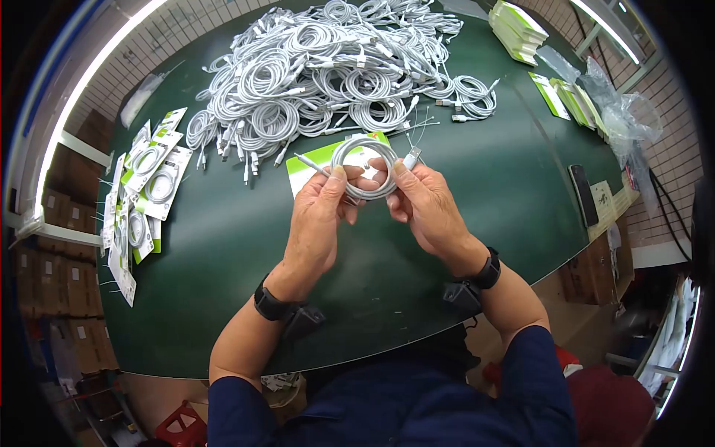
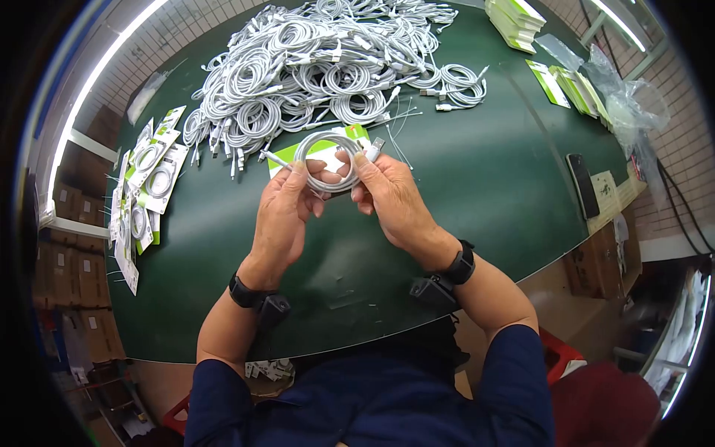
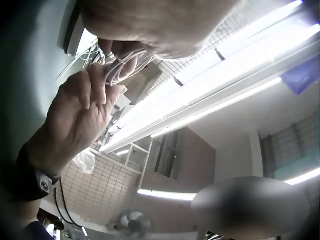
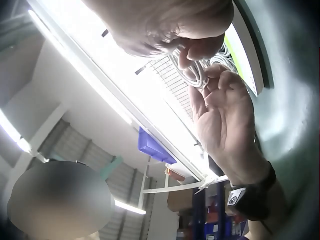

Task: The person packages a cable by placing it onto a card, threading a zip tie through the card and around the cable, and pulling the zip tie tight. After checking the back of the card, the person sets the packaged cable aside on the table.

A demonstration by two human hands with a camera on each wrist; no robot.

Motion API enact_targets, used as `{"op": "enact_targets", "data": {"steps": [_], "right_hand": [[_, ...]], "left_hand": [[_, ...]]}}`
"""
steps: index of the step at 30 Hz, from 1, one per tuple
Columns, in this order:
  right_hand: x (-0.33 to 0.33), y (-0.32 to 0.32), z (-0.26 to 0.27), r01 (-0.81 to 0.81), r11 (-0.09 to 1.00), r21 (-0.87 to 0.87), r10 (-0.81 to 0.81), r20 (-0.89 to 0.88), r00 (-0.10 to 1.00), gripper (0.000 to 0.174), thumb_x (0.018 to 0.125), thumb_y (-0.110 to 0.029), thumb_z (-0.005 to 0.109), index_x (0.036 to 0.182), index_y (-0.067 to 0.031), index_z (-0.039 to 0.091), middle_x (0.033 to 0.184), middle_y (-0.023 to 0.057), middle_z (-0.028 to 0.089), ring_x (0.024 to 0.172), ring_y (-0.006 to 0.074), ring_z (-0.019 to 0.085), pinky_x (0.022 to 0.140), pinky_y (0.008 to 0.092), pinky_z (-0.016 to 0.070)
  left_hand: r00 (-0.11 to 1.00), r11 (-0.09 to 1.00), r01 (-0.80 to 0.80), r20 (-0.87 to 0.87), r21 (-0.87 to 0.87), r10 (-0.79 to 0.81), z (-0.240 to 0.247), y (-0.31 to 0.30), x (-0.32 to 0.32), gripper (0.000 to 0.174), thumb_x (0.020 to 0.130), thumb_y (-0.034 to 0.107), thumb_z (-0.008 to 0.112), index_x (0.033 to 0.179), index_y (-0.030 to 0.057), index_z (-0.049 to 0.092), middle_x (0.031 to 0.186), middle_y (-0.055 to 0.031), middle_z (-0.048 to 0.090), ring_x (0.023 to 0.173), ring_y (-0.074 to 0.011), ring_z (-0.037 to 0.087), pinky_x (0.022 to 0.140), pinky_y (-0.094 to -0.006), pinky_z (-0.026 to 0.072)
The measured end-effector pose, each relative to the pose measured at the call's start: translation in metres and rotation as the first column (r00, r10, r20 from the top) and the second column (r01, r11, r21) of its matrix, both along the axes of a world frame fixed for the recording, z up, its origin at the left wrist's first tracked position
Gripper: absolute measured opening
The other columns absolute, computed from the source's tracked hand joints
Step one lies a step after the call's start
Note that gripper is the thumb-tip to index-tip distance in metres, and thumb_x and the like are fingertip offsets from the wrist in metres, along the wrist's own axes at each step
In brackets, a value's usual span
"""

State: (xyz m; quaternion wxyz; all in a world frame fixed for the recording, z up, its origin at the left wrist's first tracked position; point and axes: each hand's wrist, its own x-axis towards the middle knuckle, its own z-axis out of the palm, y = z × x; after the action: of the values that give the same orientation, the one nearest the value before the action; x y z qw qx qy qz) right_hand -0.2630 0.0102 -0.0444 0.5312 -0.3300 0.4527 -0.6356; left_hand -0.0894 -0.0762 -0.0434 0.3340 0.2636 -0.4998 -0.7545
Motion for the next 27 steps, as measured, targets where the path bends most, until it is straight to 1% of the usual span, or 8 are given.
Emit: {"op": "enact_targets", "data": {"steps": [1,4,8,13,16,22,25,27], "right_hand": [[-0.005,-0.001,-0.006,-0.05,0.998,-0.029,0.052,0.074,0.996,0.045,0.112,-0.038,0.048,0.123,0.0007,0.067,0.08,0.001,0.061,0.061,0.0041,0.048,0.053,0.0208,0.0409],[-0.003,-0.002,0.001,-0.099,0.993,-0.071,0.113,0.232,0.966,0.043,0.112,-0.037,0.049,0.13,-0.0002,0.061,0.083,0.001,0.062,0.06,0.0045,0.047,0.052,0.0213,0.0396],[0.001,-0.003,-0.008,-0.131,0.985,-0.116,0.161,0.317,0.935,0.044,0.113,-0.031,0.045,0.146,-0.0018,0.048,0.091,0.0013,0.067,0.063,0.0048,0.047,0.056,0.0224,0.04],[0.013,-0.004,-0.008,-0.067,0.981,-0.18,0.149,0.488,0.86,0.038,0.114,-0.029,0.044,0.139,-0.002,0.051,0.098,0.0036,0.067,0.071,0.0072,0.053,0.062,0.0267,0.0464],[0.013,-0.001,-0.008,-0.05,0.986,-0.161,0.113,0.412,0.904,0.036,0.114,-0.028,0.043,0.133,-0.0004,0.055,0.097,0.0028,0.065,0.073,0.0088,0.056,0.066,0.0287,0.0502],[0.01,-0.005,-0.008,-0.156,0.987,-0.032,0.159,0.132,0.978,0.037,0.114,-0.029,0.045,0.124,0.0018,0.062,0.095,0.0015,0.065,0.07,0.0077,0.058,0.064,0.0252,0.0521],[0.003,-0.006,-0.012,-0.259,0.966,-0.018,0.256,-0.102,0.961,0.038,0.114,-0.03,0.046,0.122,0.0029,0.063,0.091,0.0004,0.063,0.065,0.0063,0.056,0.059,0.0229,0.0508],[0.002,-0.006,-0.009,-0.326,0.945,-0.004,0.32,-0.175,0.931,0.037,0.113,-0.03,0.046,0.115,0.0022,0.065,0.086,-0.0006,0.062,0.058,0.0057,0.053,0.055,0.0222,0.0492]], "left_hand": [[1.0,0.997,-0.023,-0.015,0.075,0.024,0.003,0.0,-0.001,0.036,0.112,0.03,0.046,0.127,0.0002,0.059,0.106,-0.0095,0.073,0.088,-0.0134,0.062,0.082,-0.0325,0.052],[0.968,0.911,-0.169,-0.109,0.375,0.225,0.019,0.006,-0.014,0.035,0.113,0.031,0.044,0.121,0.0022,0.062,0.097,-0.0043,0.071,0.084,-0.0152,0.06,0.083,-0.0349,0.0497],[0.936,0.902,0.044,-0.334,0.429,0.113,0.003,-0.005,-0.003,0.038,0.114,0.028,0.037,0.128,0.0007,0.059,0.087,-0.002,0.064,0.08,-0.0164,0.057,0.088,-0.0362,0.0492],[0.815,0.86,0.287,-0.579,0.422,0.012,-0.005,-0.018,0.005,0.044,0.115,0.028,0.033,0.14,-0.0026,0.053,0.078,0.0,0.055,0.074,-0.0145,0.054,0.086,-0.0358,0.0523],[0.923,0.894,0.066,-0.368,0.442,0.114,0.009,-0.007,0.0,0.046,0.115,0.029,0.033,0.141,-0.0035,0.052,0.076,0.0001,0.054,0.069,-0.0134,0.052,0.081,-0.0347,0.0538],[0.991,0.977,-0.088,-0.081,0.192,0.106,0.014,-0.011,0.009,0.048,0.114,0.031,0.037,0.142,-0.0038,0.054,0.073,0.0021,0.048,0.067,-0.0102,0.047,0.078,-0.0334,0.0523],[0.995,0.996,-0.027,-0.094,0.082,0.035,0.003,-0.013,0.019,0.043,0.11,0.027,0.051,0.139,-0.0051,0.058,0.077,0.0019,0.054,0.067,-0.0082,0.048,0.075,-0.03,0.0525],[0.995,0.994,-0.012,0.097,-0.112,0.023,0.004,-0.007,0.023,0.04,0.105,0.02,0.061,0.136,-0.0051,0.06,0.084,-0.0003,0.061,0.07,-0.007,0.052,0.074,-0.027,0.0521]]}}
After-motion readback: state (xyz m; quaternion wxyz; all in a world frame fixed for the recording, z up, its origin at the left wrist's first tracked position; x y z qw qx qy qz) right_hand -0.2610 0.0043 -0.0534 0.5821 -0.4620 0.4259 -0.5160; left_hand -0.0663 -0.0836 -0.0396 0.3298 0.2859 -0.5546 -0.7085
